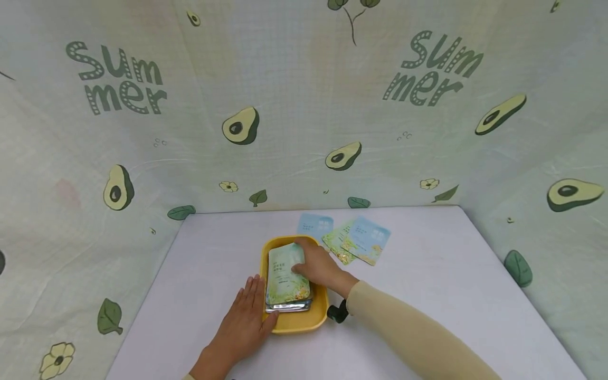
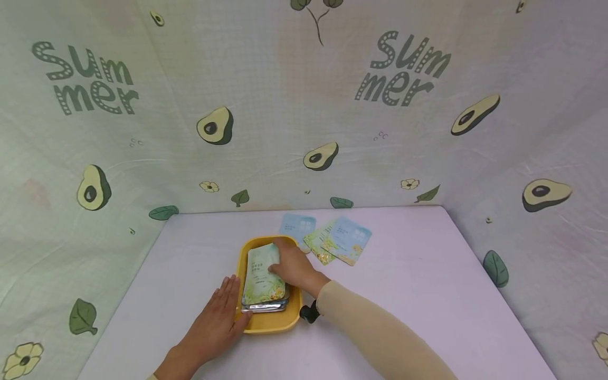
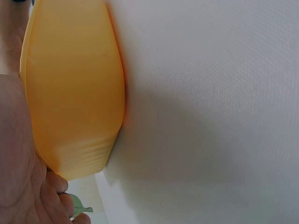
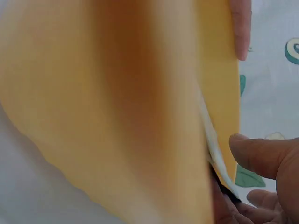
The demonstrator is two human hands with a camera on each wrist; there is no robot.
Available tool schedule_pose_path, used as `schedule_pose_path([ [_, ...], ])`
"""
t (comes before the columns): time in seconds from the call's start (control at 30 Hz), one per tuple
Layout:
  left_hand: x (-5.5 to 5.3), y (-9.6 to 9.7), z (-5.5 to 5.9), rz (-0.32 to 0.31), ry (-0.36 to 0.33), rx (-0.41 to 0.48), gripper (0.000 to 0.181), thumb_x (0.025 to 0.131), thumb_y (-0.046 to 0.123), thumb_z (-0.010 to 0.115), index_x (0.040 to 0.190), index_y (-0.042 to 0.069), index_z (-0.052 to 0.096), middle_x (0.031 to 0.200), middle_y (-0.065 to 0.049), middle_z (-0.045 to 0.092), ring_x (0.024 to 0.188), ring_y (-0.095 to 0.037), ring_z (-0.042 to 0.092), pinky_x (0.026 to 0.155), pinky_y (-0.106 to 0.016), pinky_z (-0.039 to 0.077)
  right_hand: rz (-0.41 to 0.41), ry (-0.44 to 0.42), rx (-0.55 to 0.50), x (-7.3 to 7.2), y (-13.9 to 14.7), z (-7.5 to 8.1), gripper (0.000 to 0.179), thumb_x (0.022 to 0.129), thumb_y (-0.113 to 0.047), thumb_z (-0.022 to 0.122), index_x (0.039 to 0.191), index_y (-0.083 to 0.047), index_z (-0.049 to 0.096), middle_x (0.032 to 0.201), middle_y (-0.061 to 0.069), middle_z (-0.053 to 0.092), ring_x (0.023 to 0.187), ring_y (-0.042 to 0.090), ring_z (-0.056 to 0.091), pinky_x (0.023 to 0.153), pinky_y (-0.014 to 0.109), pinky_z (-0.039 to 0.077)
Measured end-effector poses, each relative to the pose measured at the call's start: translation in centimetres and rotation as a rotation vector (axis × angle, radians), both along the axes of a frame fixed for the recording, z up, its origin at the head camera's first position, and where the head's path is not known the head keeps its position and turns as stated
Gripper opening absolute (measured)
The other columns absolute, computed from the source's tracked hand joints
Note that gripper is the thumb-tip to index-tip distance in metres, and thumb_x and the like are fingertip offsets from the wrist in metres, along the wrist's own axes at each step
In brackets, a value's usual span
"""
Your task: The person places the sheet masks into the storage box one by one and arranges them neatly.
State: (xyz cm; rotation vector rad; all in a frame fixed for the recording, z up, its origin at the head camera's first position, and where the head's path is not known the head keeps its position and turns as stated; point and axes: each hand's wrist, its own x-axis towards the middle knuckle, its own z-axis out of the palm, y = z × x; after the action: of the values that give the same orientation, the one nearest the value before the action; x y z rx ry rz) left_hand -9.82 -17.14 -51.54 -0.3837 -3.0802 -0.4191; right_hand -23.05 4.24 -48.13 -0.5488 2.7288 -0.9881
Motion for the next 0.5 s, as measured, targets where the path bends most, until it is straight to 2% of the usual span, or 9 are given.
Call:
schedule_pose_path([
  [0.1, 0.0, 0.0, -0.1, -0.003, 0.007, 0.003, 0.083, 0.107, 0.048, 0.054, 0.163, -0.008, 0.028, 0.169, -0.027, 0.030, 0.160, -0.041, 0.025, 0.127, -0.058, 0.030, 0.015, 0.009, 0.044, 0.1, 0.3, 0.5, 0.072, 0.099, -0.027, 0.076, 0.160, -0.008, 0.043, 0.131, 0.016, 0.072, 0.098, 0.021, 0.072, 0.091, 0.043, 0.061],
  [0.13, 0.0, 0.0, -0.1, -0.003, 0.009, 0.004, 0.083, 0.107, 0.048, 0.054, 0.163, -0.008, 0.028, 0.169, -0.027, 0.030, 0.160, -0.041, 0.025, 0.127, -0.058, 0.030, 0.019, 0.017, 0.056, 0.1, 0.5, 0.7, 0.072, 0.100, -0.027, 0.074, 0.161, -0.008, 0.042, 0.120, 0.016, 0.076, 0.087, 0.020, 0.072, 0.084, 0.041, 0.062],
  [0.23, 0.1, 0.0, -0.1, -0.003, 0.013, 0.007, 0.083, 0.107, 0.047, 0.055, 0.163, -0.008, 0.027, 0.169, -0.027, 0.030, 0.160, -0.041, 0.025, 0.127, -0.058, 0.030, 0.018, 0.086, 0.082, 0.2, 1.3, 1.5, 0.065, 0.102, -0.025, 0.071, 0.158, -0.005, 0.045, 0.090, 0.013, 0.077, 0.060, 0.015, 0.062, 0.062, 0.034, 0.056],
  [0.27, 0.1, 0.0, -0.1, -0.003, 0.011, 0.008, 0.083, 0.107, 0.047, 0.055, 0.163, -0.008, 0.027, 0.169, -0.027, 0.030, 0.160, -0.040, 0.025, 0.127, -0.058, 0.030, 0.008, 0.116, 0.080, 0.1, 1.7, 1.7, 0.062, 0.103, -0.024, 0.070, 0.157, -0.005, 0.047, 0.089, 0.013, 0.076, 0.055, 0.016, 0.059, 0.058, 0.033, 0.053],
  [0.33, 0.1, 0.1, 0.0, 0.000, 0.010, 0.009, 0.083, 0.107, 0.047, 0.054, 0.163, -0.008, 0.027, 0.169, -0.027, 0.030, 0.160, -0.040, 0.025, 0.128, -0.057, 0.029, -0.016, 0.185, 0.072, -0.2, 2.5, 2.0, 0.057, 0.103, -0.023, 0.069, 0.154, -0.004, 0.051, 0.096, 0.014, 0.077, 0.060, 0.018, 0.064, 0.059, 0.034, 0.055],
  [0.37, 0.1, 0.1, 0.0, 0.002, 0.010, 0.010, 0.083, 0.107, 0.047, 0.055, 0.163, -0.008, 0.027, 0.169, -0.027, 0.030, 0.160, -0.040, 0.025, 0.128, -0.057, 0.029, -0.030, 0.229, 0.075, -0.4, 3.0, 2.0, 0.055, 0.103, -0.023, 0.069, 0.152, -0.004, 0.054, 0.106, 0.014, 0.078, 0.067, 0.019, 0.069, 0.063, 0.035, 0.059],
  [0.43, 0.1, 0.1, 0.1, 0.006, 0.008, 0.011, 0.083, 0.107, 0.047, 0.054, 0.163, -0.008, 0.027, 0.170, -0.026, 0.030, 0.160, -0.040, 0.025, 0.128, -0.057, 0.029, -0.053, 0.299, 0.090, -0.8, 4.2, 1.8, 0.053, 0.104, -0.025, 0.069, 0.151, -0.003, 0.056, 0.126, 0.017, 0.075, 0.091, 0.026, 0.076, 0.079, 0.041, 0.064],
  [0.5, 0.1, 0.1, 0.1, 0.008, 0.007, 0.012, 0.083, 0.107, 0.047, 0.054, 0.163, -0.008, 0.027, 0.170, -0.026, 0.029, 0.160, -0.040, 0.025, 0.127, -0.058, 0.030, -0.062, 0.356, 0.130, -1.3, 5.6, 1.2, 0.056, 0.105, -0.027, 0.068, 0.152, -0.002, 0.054, 0.141, 0.019, 0.067, 0.118, 0.033, 0.072, 0.097, 0.048, 0.061],
])
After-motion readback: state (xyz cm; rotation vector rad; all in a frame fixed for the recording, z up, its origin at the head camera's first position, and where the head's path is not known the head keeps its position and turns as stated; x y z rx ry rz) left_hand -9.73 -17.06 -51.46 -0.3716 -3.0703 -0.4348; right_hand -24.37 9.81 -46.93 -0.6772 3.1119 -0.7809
